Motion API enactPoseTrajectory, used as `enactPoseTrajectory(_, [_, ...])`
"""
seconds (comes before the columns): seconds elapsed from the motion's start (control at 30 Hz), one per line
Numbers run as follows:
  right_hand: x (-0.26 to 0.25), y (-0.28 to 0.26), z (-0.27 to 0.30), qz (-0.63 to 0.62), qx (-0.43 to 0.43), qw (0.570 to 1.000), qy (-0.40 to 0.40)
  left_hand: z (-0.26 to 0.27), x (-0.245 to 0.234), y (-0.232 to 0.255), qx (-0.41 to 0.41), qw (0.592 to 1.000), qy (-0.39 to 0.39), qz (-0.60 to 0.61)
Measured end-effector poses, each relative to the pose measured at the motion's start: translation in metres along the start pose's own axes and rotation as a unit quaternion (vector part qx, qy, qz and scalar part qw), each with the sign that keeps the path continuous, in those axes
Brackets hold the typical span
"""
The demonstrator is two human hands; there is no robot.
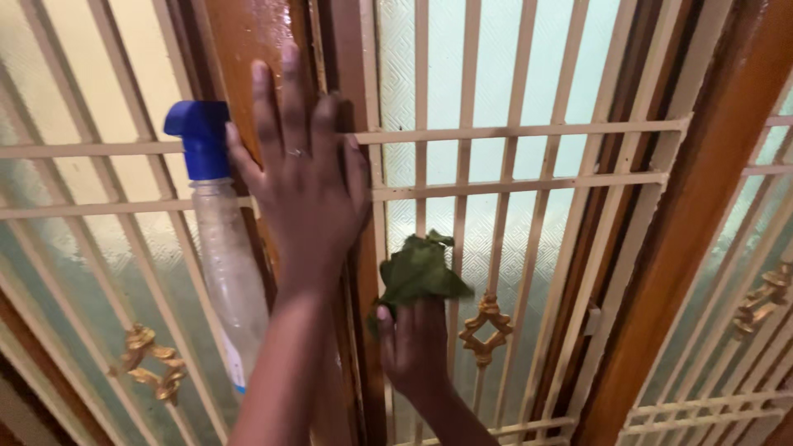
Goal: The person cleans a wooden window grille with frosted glass panels using a spray bottle and a green cloth. They repeatedly spray the wooden frame and wipe it down with the cloth, working across different sections of the grille.
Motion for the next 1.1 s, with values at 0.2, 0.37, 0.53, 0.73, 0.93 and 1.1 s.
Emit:
enactPoseTrajectory(0.2, [0.011, -0.015, 0.052, -0.080, 0.194, 0.975, 0.070, 0.002, -0.005, 0.003, 0.003, 1.000, 0.006, 0.006])
enactPoseTrajectory(0.37, [0.048, 0.021, 0.071, -0.072, 0.199, 0.973, 0.087, 0.002, -0.005, 0.003, 0.001, 1.000, 0.007, 0.002])
enactPoseTrajectory(0.53, [0.105, 0.098, 0.031, -0.041, 0.125, 0.989, 0.070, 0.003, -0.001, 0.000, 0.008, 1.000, 0.011, -0.003])
enactPoseTrajectory(0.73, [0.169, 0.165, 0.104, 0.005, 0.092, 0.995, 0.022, 0.006, 0.003, -0.003, 0.012, 1.000, 0.017, 0.001])
enactPoseTrajectory(0.93, [0.180, 0.215, 0.153, 0.116, -0.021, 0.993, 0.029, 0.005, 0.004, -0.004, 0.009, 1.000, 0.017, 0.006])
enactPoseTrajectory(1.1, [0.135, 0.187, -0.012, 0.062, -0.094, 0.985, 0.132, 0.004, -0.003, 0.001, -0.002, 1.000, 0.003, 0.023])
Point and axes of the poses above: each hand's wrist, its own z-axis away from the middle knuckle, its own x-axis out of the palm, y = z × x, the point moved 2 cm from there along -z, towards the middle knuckle, and after that the axes turned 7 degrees about z, right-handed, at the moved point
